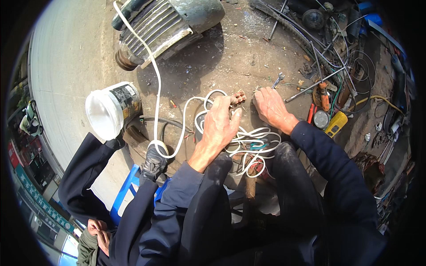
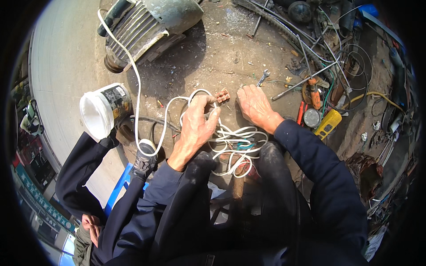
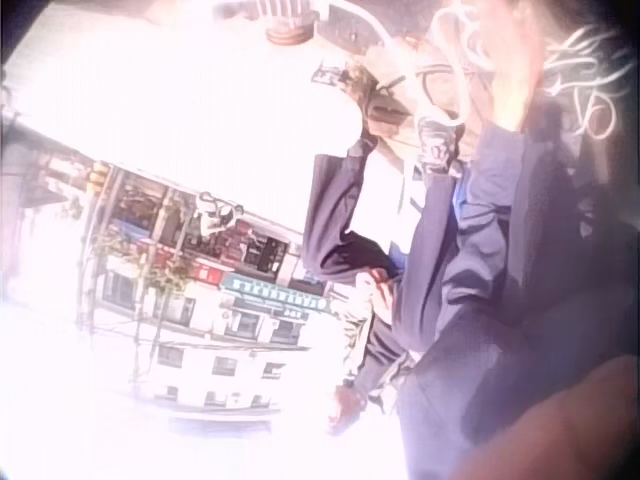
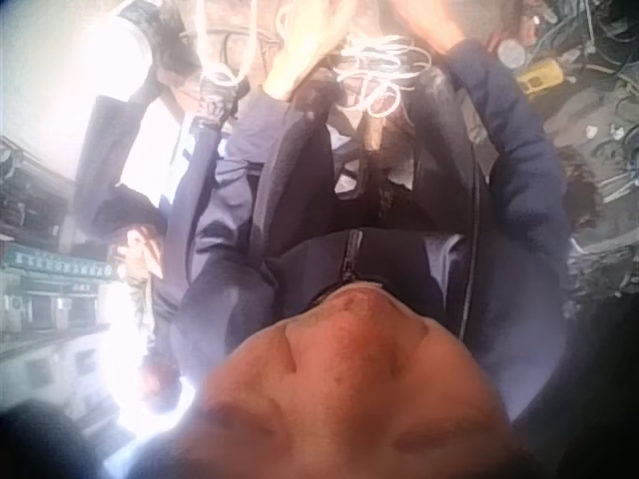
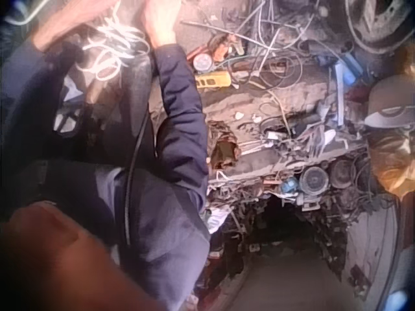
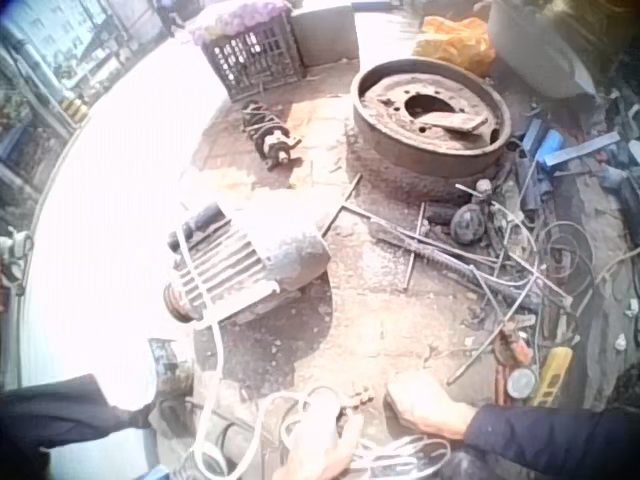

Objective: The person assembles an electric motor by hand, attaching a fan blade and cover, then securing the housing with screws. They use a screwdriver to tighten fasteners and reposition the motor several times to access different sides.

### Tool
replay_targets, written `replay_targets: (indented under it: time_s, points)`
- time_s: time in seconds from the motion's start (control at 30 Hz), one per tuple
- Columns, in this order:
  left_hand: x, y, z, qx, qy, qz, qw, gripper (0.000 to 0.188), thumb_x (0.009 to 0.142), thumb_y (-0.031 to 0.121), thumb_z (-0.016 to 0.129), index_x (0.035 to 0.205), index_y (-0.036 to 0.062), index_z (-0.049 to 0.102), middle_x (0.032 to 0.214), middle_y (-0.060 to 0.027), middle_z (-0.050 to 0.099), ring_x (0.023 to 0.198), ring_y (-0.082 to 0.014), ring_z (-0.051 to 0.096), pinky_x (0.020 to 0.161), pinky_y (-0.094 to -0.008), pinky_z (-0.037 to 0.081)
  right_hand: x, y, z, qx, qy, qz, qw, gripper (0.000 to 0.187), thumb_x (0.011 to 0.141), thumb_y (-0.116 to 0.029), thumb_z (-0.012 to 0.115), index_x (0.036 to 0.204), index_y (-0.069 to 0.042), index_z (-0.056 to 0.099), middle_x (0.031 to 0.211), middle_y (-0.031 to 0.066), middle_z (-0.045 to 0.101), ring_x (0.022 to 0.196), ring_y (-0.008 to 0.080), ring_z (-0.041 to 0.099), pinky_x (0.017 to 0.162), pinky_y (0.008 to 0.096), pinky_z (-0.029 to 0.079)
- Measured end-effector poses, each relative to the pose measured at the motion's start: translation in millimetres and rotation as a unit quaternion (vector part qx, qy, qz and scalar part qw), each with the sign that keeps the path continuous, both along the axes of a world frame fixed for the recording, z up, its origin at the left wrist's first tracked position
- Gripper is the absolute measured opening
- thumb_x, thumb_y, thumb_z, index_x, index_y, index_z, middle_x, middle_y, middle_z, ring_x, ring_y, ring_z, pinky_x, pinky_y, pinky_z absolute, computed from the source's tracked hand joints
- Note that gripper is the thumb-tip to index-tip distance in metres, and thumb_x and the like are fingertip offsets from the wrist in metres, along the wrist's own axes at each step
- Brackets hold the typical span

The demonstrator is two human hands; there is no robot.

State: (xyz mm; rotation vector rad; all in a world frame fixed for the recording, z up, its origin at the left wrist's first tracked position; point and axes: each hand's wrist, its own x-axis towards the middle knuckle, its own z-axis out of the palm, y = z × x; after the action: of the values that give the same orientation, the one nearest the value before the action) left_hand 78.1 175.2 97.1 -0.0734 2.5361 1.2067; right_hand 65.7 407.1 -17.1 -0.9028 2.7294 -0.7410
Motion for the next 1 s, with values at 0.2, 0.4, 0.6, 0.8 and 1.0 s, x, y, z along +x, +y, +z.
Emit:
replay_targets:
  time_s: [0.2, 0.4, 0.6, 0.8, 1.0]
  points:
    - [11.2, -73.8, 106.5, 0.118, 0.309, 0.184, 0.926, 0.012, 0.1, 0.004, 0.076, 0.111, 0.001, 0.07, 0.095, -0.0087, 0.074, 0.079, -0.0163, 0.068, 0.072, -0.0298, 0.055, -6.2, 4.8, 10.8, -0.075, -0.17, -0.127, 0.974, 0.019, 0.103, -0.007, 0.067, 0.106, 0.0, 0.05, 0.093, 0.0258, 0.057, 0.086, 0.0501, 0.059, 0.077, 0.053, 0.049]
    - [-54.7, -220.9, 14.2, 0.158, 0.072, 0.459, 0.871, 0.014, 0.104, 0.013, 0.074, 0.112, 0.001, 0.072, 0.09, -0.0025, 0.072, 0.072, -0.008, 0.064, 0.063, -0.0229, 0.051, -22.3, 16.3, 24.0, -0.121, -0.316, -0.24, 0.91, 0.017, 0.105, -0.014, 0.067, 0.106, 0.003, 0.065, 0.087, 0.0154, 0.064, 0.083, 0.026, 0.064, 0.078, 0.0399, 0.052]
    - [-107.9, -246.2, -113.1, -0.085, 0.027, 0.397, 0.913, 0.031, 0.089, 0.023, 0.085, 0.108, -0.0016, 0.081, 0.096, -0.0152, 0.082, 0.088, -0.0258, 0.077, 0.084, -0.0397, 0.058, -36.7, 14.3, 29.9, -0.173, -0.485, -0.329, 0.791, 0.015, 0.106, -0.017, 0.069, 0.105, -0.003, 0.066, 0.084, -0.0028, 0.059, 0.072, 0.0069, 0.052, 0.064, 0.0253, 0.04]
    - [-139.0, -245.1, -153.6, -0.247, -0.004, 0.332, 0.911, 0.041, 0.089, 0.042, 0.077, 0.112, 0.0088, 0.084, 0.109, -0.0244, 0.079, 0.107, -0.0458, 0.076, 0.091, -0.0509, 0.058, -45.1, 8.6, 35.5, -0.223, -0.508, -0.346, 0.757, 0.014, 0.105, -0.015, 0.071, 0.103, -0.003, 0.066, 0.08, -0.0021, 0.06, 0.065, 0.0076, 0.054, 0.06, 0.0258, 0.041]
    - [-138.4, -255.9, -166.1, -0.26, 0.026, 0.319, 0.911, 0.037, 0.092, 0.038, 0.074, 0.104, 0.0045, 0.084, 0.102, -0.0247, 0.079, 0.1, -0.0459, 0.077, 0.088, -0.0502, 0.059, -51.1, 14.2, 28.3, -0.232, -0.508, -0.327, 0.762, 0.015, 0.104, -0.016, 0.074, 0.1, -0.003, 0.066, 0.079, -0.0021, 0.061, 0.063, 0.0068, 0.053, 0.058, 0.0257, 0.041]
